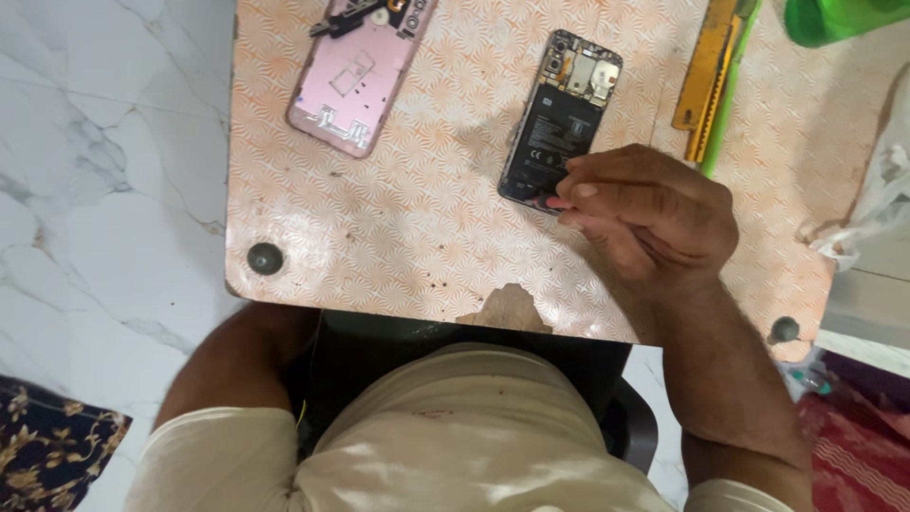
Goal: The person removes the back cover of a smartphone and uses a red screwdriver to unscrew and detach internal components. The back cover is set aside, and the person continues to manipulate the internal parts with the screwdriver.
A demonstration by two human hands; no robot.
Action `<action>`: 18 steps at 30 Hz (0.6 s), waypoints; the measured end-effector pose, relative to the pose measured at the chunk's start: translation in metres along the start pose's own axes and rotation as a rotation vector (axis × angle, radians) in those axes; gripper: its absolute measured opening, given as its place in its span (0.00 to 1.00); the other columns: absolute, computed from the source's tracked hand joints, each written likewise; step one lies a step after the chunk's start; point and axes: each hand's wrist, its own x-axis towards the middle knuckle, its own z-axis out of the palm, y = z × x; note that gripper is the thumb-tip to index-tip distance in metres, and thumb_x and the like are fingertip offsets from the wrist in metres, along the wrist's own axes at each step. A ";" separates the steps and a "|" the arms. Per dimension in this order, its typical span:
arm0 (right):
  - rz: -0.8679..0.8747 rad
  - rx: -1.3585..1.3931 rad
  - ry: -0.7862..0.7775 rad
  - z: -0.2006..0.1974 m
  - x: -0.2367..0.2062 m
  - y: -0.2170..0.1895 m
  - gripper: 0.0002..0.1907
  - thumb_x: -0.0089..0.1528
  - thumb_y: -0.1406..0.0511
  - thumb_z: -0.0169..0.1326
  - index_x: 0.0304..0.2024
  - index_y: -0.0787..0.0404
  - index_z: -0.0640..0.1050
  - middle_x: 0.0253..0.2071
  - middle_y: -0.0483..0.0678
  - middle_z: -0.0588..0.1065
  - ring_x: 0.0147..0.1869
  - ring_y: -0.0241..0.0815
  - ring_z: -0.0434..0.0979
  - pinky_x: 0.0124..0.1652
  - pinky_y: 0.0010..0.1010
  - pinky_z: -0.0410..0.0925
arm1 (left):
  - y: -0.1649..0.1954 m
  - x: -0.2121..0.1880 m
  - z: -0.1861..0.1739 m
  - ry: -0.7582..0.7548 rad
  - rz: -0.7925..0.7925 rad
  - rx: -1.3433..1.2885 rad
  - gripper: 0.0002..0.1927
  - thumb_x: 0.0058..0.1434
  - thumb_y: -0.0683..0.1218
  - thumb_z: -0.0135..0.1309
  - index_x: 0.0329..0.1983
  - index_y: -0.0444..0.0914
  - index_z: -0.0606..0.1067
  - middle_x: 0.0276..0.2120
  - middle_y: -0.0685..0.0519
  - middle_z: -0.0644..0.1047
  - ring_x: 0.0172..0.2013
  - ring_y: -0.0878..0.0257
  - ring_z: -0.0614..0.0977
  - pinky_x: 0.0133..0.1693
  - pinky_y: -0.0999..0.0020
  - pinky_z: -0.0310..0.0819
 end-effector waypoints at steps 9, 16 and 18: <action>-0.033 0.016 0.037 -0.001 -0.010 0.005 0.13 0.58 0.70 0.70 0.44 0.62 0.81 0.41 0.54 0.79 0.43 0.44 0.83 0.42 0.27 0.78 | -0.040 -0.018 0.037 -0.231 0.065 0.149 0.11 0.52 0.53 0.62 0.34 0.43 0.85 0.33 0.51 0.83 0.43 0.53 0.84 0.49 0.55 0.77; 0.139 0.093 0.017 0.000 -0.003 -0.009 0.05 0.66 0.74 0.58 0.44 0.68 0.78 0.42 0.59 0.79 0.45 0.43 0.83 0.45 0.30 0.80 | -0.055 -0.166 0.004 -0.447 0.493 -0.107 0.13 0.53 0.49 0.63 0.43 0.46 0.83 0.35 0.51 0.84 0.41 0.52 0.84 0.44 0.56 0.77; 0.034 0.106 0.029 0.001 0.000 -0.007 0.07 0.61 0.73 0.62 0.42 0.68 0.79 0.42 0.60 0.77 0.43 0.44 0.82 0.42 0.30 0.79 | -0.039 -0.182 -0.006 -0.105 0.916 -0.267 0.12 0.55 0.45 0.61 0.43 0.41 0.82 0.35 0.50 0.82 0.40 0.51 0.83 0.39 0.55 0.77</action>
